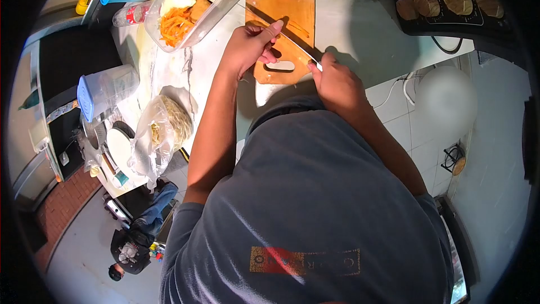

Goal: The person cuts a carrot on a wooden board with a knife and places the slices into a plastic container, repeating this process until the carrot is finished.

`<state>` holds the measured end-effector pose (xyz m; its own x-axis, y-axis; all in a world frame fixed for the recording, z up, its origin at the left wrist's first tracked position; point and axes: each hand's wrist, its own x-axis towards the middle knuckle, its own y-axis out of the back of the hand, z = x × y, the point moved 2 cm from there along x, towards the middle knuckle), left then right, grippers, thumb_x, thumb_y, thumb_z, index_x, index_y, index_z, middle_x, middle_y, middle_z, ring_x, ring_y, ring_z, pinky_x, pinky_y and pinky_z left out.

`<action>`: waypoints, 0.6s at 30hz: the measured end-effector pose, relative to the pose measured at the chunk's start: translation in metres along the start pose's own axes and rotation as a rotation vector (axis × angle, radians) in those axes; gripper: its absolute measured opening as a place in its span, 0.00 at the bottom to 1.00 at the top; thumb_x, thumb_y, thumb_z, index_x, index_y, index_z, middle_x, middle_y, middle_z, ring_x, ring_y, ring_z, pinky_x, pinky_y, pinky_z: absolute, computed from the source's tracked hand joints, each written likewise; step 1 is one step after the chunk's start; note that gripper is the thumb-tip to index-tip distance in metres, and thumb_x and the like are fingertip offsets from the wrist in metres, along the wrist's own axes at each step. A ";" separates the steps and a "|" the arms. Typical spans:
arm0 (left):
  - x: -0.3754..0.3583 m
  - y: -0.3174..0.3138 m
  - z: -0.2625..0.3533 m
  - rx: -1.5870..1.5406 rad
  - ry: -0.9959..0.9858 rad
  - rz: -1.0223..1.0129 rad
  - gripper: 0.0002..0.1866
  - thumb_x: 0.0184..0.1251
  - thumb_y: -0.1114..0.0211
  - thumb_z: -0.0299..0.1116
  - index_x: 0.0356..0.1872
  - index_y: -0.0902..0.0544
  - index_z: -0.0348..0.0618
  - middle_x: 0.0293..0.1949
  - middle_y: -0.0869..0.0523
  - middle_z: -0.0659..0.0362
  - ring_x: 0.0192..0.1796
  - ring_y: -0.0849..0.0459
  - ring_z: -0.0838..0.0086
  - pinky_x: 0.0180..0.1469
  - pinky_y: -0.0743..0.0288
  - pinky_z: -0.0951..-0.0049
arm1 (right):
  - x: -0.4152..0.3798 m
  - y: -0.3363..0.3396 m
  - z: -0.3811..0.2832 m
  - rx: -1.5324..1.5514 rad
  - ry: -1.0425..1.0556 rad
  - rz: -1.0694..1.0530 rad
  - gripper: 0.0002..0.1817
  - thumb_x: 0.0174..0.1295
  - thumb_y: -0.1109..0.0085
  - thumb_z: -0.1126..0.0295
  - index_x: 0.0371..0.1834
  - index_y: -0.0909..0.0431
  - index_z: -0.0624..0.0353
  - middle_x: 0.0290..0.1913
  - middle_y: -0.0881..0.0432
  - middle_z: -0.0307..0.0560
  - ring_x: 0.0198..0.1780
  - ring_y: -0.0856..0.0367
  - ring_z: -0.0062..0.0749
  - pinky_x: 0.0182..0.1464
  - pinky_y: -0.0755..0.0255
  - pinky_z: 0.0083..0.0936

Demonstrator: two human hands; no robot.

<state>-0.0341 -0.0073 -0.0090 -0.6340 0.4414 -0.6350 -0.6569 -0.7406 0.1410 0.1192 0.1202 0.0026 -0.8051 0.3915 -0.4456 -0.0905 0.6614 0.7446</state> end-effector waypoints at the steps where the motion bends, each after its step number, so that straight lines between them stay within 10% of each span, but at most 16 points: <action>1: 0.000 0.000 0.000 0.000 0.003 -0.001 0.26 0.61 0.32 0.55 0.25 0.23 0.38 0.18 0.22 0.61 0.18 0.20 0.77 0.24 0.25 0.81 | 0.000 -0.001 0.000 0.001 -0.009 0.001 0.18 0.68 0.48 0.56 0.38 0.29 0.64 0.33 0.17 0.62 0.38 0.17 0.59 0.41 0.23 0.46; 18: 0.001 0.006 -0.008 -0.026 -0.078 -0.145 0.15 0.62 0.32 0.33 0.40 0.22 0.30 0.25 0.17 0.56 0.23 0.16 0.76 0.28 0.22 0.80 | 0.001 0.008 -0.001 -0.018 -0.021 -0.065 0.19 0.68 0.49 0.57 0.42 0.32 0.65 0.37 0.18 0.65 0.42 0.18 0.60 0.45 0.24 0.48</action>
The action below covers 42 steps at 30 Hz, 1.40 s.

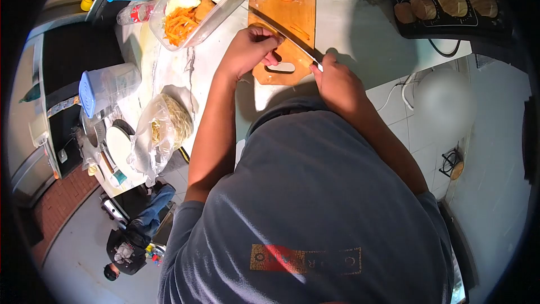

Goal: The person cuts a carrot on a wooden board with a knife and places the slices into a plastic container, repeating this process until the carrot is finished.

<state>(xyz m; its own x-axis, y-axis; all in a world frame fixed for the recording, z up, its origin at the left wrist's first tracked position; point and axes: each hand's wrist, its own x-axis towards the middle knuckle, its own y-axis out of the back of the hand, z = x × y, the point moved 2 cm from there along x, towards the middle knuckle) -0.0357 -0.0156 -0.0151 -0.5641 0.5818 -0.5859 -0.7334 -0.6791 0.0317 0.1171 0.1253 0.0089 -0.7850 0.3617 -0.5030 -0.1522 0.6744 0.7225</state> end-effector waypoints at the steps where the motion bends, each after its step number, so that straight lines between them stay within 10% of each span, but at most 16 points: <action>1: 0.001 -0.003 0.003 0.034 0.035 0.044 0.13 0.62 0.32 0.31 0.38 0.23 0.30 0.25 0.17 0.56 0.23 0.16 0.77 0.28 0.22 0.81 | -0.001 0.002 0.000 -0.007 -0.021 -0.028 0.19 0.68 0.49 0.57 0.43 0.32 0.66 0.38 0.18 0.66 0.42 0.18 0.60 0.45 0.25 0.48; 42: 0.000 -0.010 0.005 -0.002 0.053 0.165 0.12 0.62 0.33 0.30 0.35 0.21 0.27 0.22 0.18 0.54 0.19 0.18 0.76 0.20 0.27 0.80 | -0.020 0.020 0.046 -0.076 0.029 -0.088 0.20 0.69 0.50 0.55 0.43 0.33 0.66 0.34 0.18 0.66 0.41 0.19 0.63 0.43 0.26 0.51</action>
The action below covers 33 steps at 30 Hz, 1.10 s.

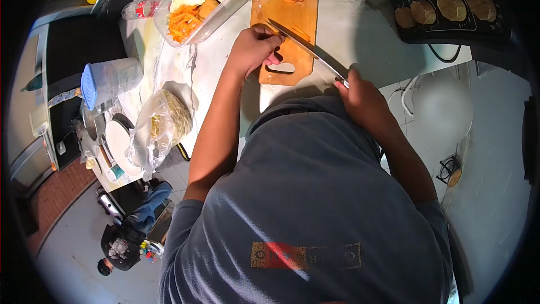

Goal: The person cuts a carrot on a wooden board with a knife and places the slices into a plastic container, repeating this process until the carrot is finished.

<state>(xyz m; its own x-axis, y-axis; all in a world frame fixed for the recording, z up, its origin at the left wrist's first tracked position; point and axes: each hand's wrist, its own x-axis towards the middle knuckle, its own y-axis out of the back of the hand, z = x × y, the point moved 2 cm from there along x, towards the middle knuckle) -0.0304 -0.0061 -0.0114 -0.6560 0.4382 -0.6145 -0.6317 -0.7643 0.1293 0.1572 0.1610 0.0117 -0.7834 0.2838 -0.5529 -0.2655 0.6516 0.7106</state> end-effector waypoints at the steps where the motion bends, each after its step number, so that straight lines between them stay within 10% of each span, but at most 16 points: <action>1: 0.000 0.000 0.000 0.005 -0.002 -0.003 0.12 0.62 0.34 0.29 0.34 0.21 0.27 0.23 0.18 0.54 0.19 0.17 0.76 0.20 0.27 0.80 | -0.002 0.001 0.000 -0.009 -0.033 -0.026 0.20 0.69 0.50 0.55 0.43 0.34 0.66 0.33 0.18 0.66 0.41 0.19 0.63 0.43 0.26 0.51; 33: -0.014 0.011 -0.005 -0.027 -0.169 -0.091 0.07 0.66 0.37 0.30 0.36 0.22 0.36 0.24 0.23 0.64 0.23 0.24 0.83 0.26 0.30 0.83 | 0.014 0.006 -0.015 -0.066 0.120 0.402 0.20 0.64 0.43 0.51 0.36 0.28 0.59 0.25 0.19 0.53 0.29 0.17 0.51 0.31 0.24 0.42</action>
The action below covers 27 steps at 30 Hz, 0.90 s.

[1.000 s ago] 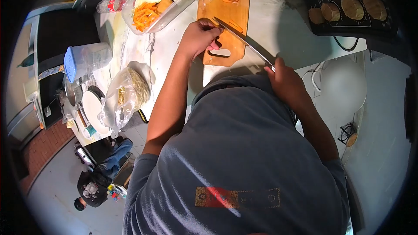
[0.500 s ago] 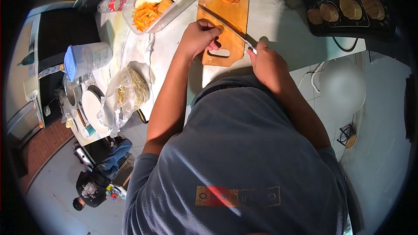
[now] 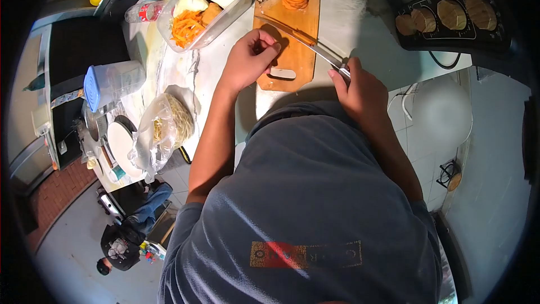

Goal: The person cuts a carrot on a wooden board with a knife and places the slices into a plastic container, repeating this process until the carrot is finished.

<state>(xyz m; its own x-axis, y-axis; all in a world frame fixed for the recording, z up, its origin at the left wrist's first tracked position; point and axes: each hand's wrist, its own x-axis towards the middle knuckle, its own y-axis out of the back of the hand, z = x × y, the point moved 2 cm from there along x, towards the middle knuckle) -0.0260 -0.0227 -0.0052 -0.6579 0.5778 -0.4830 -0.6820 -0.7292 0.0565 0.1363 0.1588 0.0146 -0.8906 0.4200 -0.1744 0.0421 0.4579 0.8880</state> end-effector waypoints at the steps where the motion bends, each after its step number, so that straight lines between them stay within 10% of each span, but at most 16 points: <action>1: -0.002 0.001 0.001 0.124 -0.176 0.032 0.05 0.65 0.38 0.28 0.38 0.21 0.37 0.25 0.23 0.66 0.24 0.26 0.84 0.27 0.31 0.82 | -0.001 0.002 0.000 -0.011 0.018 0.046 0.19 0.63 0.42 0.51 0.35 0.28 0.58 0.24 0.19 0.51 0.29 0.17 0.50 0.31 0.24 0.42; 15: -0.011 -0.016 0.017 0.546 -0.238 -0.037 0.23 0.57 0.43 0.24 0.57 0.21 0.43 0.44 0.13 0.61 0.28 0.24 0.82 0.36 0.28 0.82 | -0.004 0.003 -0.011 0.040 0.102 0.016 0.17 0.64 0.43 0.53 0.36 0.27 0.57 0.27 0.18 0.51 0.31 0.17 0.51 0.32 0.25 0.41; 18: -0.017 -0.007 0.021 0.541 -0.197 0.009 0.20 0.54 0.40 0.32 0.51 0.17 0.50 0.30 0.15 0.60 0.26 0.20 0.74 0.36 0.25 0.75 | -0.004 0.002 -0.011 0.075 0.058 -0.036 0.17 0.65 0.44 0.53 0.35 0.26 0.57 0.28 0.17 0.52 0.33 0.17 0.52 0.33 0.26 0.41; 27: -0.023 -0.002 0.026 0.556 -0.070 -0.187 0.22 0.56 0.45 0.22 0.54 0.19 0.43 0.37 0.16 0.63 0.33 0.25 0.81 0.40 0.29 0.80 | -0.006 -0.002 -0.017 0.116 0.088 -0.078 0.18 0.64 0.44 0.52 0.34 0.26 0.57 0.27 0.17 0.54 0.31 0.17 0.54 0.32 0.25 0.43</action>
<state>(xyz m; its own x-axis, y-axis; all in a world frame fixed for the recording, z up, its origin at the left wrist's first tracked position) -0.0182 -0.0252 0.0279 -0.5168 0.7147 -0.4714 -0.8412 -0.3214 0.4348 0.1342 0.1420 0.0215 -0.9291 0.3121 -0.1986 0.0186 0.5757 0.8174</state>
